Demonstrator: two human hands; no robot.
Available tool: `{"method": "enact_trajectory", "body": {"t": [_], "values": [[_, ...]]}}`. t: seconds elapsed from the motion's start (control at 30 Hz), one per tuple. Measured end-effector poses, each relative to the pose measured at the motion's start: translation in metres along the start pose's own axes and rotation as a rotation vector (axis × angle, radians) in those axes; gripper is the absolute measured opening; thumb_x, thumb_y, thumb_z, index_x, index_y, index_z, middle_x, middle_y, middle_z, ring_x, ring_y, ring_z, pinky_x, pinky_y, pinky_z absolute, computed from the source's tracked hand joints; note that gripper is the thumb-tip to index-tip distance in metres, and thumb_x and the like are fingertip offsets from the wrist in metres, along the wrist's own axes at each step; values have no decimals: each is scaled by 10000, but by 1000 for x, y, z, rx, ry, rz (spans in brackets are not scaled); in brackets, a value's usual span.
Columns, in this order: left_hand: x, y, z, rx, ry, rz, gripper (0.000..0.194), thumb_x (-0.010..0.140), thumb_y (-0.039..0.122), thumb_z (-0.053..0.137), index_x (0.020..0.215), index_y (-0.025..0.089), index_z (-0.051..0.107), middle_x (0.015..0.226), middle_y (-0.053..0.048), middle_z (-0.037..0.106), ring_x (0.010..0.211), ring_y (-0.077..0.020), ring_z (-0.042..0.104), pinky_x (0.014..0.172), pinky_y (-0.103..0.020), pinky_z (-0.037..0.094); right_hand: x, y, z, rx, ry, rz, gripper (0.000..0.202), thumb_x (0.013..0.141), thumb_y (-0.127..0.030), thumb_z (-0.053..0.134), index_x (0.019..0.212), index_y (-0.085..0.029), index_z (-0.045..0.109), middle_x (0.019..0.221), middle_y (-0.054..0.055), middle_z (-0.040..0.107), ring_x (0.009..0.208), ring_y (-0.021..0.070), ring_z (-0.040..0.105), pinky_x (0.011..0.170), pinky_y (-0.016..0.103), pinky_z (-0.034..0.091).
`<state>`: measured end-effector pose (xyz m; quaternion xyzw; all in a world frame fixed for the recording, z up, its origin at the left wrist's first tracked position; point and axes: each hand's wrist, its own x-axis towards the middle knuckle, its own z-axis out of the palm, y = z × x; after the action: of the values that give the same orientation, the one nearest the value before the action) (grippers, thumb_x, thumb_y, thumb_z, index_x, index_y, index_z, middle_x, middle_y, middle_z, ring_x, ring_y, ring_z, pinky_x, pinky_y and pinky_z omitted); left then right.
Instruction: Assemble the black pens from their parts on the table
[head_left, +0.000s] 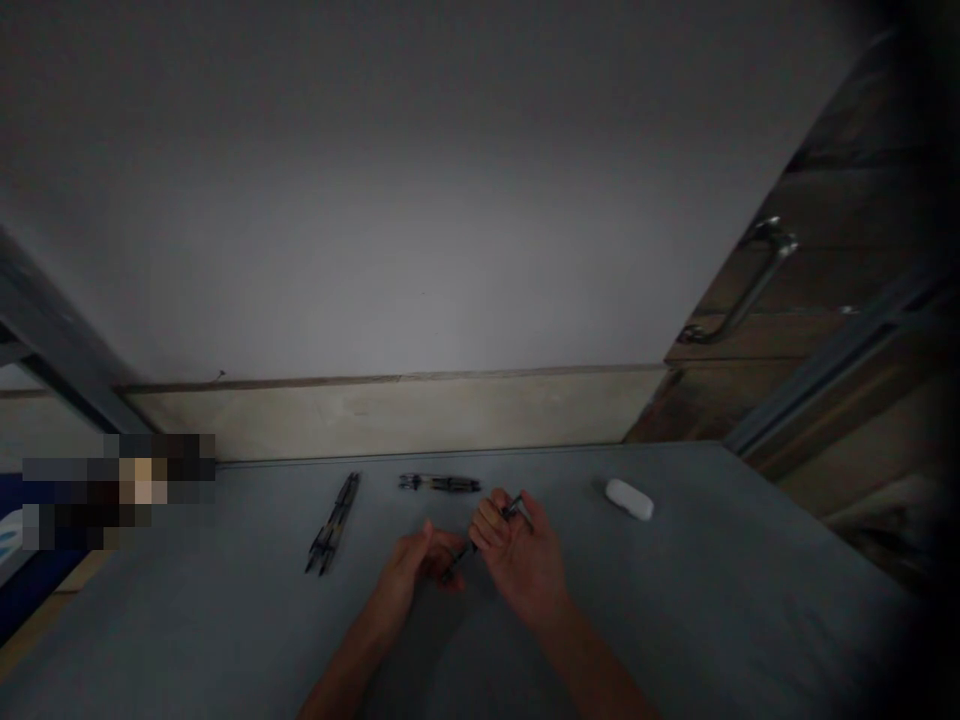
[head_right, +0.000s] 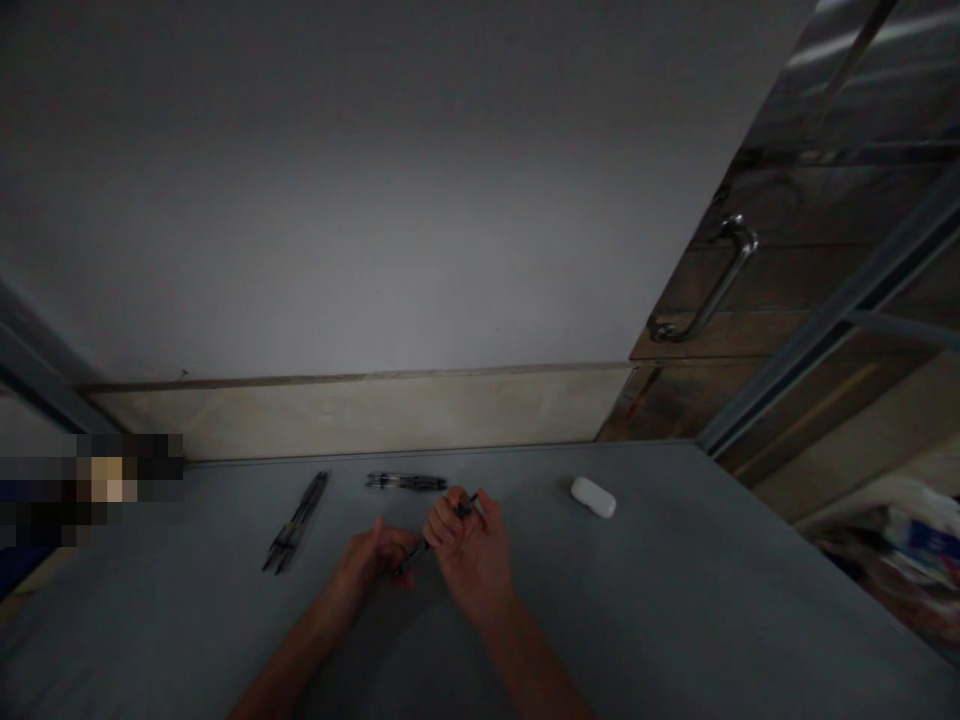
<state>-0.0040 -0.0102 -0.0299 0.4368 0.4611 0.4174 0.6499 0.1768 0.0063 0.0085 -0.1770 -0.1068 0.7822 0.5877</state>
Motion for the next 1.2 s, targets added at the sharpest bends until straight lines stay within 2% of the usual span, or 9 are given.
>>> {"method": "enact_trajectory", "body": {"t": [0.2, 0.37, 0.5, 0.67, 0.77, 0.87, 0.97, 1.1, 1.2], "values": [[-5, 5, 1, 6, -1, 14, 930, 818, 1075, 618, 844, 184, 883, 613, -50, 604, 674, -290, 689, 745, -447, 535, 0, -1, -1, -19, -3, -17, 281, 949, -329, 818, 776, -265, 606, 663, -78, 354, 594, 156, 308, 584, 256, 434], [-8, 3, 0, 40, 3, 44, 824, 897, 985, 624, 850, 199, 865, 633, -43, 609, 704, -294, 702, 768, -446, 557, 1, 2, -1, -26, 6, -13, 300, 983, -379, 820, 784, -256, 632, 655, -79, 376, 586, 148, 308, 590, 252, 441], [-10, 7, 2, 25, 7, 35, 788, 854, 983, 679, 835, 213, 842, 631, -20, 540, 696, -279, 680, 753, -444, 569, 3, 4, -3, -42, 3, -30, 289, 960, -390, 833, 783, -254, 649, 646, -81, 387, 586, 145, 281, 597, 255, 443], [-13, 14, 7, 38, 42, 41, 818, 752, 1033, 721, 793, 221, 810, 631, 10, 479, 657, -227, 553, 742, -450, 581, 3, 4, -3, -69, -17, -13, 279, 901, -357, 905, 790, -232, 682, 642, -89, 396, 587, 129, 297, 589, 240, 417], [-12, 13, 8, 52, 49, 49, 886, 704, 1081, 716, 792, 204, 808, 621, -5, 523, 643, -219, 543, 716, -429, 564, 3, 5, -2, -75, -29, -6, 342, 900, -443, 936, 802, -231, 686, 647, -90, 404, 586, 127, 324, 607, 253, 442], [-12, 12, 7, 75, 45, 54, 886, 712, 1065, 741, 819, 189, 827, 642, -43, 630, 645, -231, 609, 707, -405, 535, 3, 6, -2, -91, -40, -1, 377, 900, -500, 942, 809, -237, 688, 640, -90, 416, 586, 132, 332, 627, 275, 465], [-12, 11, 5, 92, 18, 58, 884, 717, 1052, 757, 867, 187, 859, 684, -75, 721, 675, -253, 671, 731, -404, 549, 4, 6, -4, -98, -36, -15, 362, 895, -485, 937, 804, -244, 682, 635, -87, 429, 588, 136, 327, 624, 274, 456], [-11, 7, 5, 97, 39, 67, 872, 724, 1037, 765, 892, 188, 875, 691, -79, 739, 693, -265, 695, 734, -407, 573, 6, 6, -7, -105, -40, -37, 347, 868, -425, 955, 774, -234, 680, 632, -92, 409, 581, 125, 326, 616, 265, 448], [-11, 3, 4, 90, 41, 81, 826, 748, 1001, 791, 910, 196, 884, 697, -71, 745, 689, -260, 702, 732, -407, 591, 7, 7, -8, -102, -38, -44, 359, 883, -450, 956, 776, -222, 700, 633, -94, 402, 578, 119, 328, 609, 261, 450]]}}
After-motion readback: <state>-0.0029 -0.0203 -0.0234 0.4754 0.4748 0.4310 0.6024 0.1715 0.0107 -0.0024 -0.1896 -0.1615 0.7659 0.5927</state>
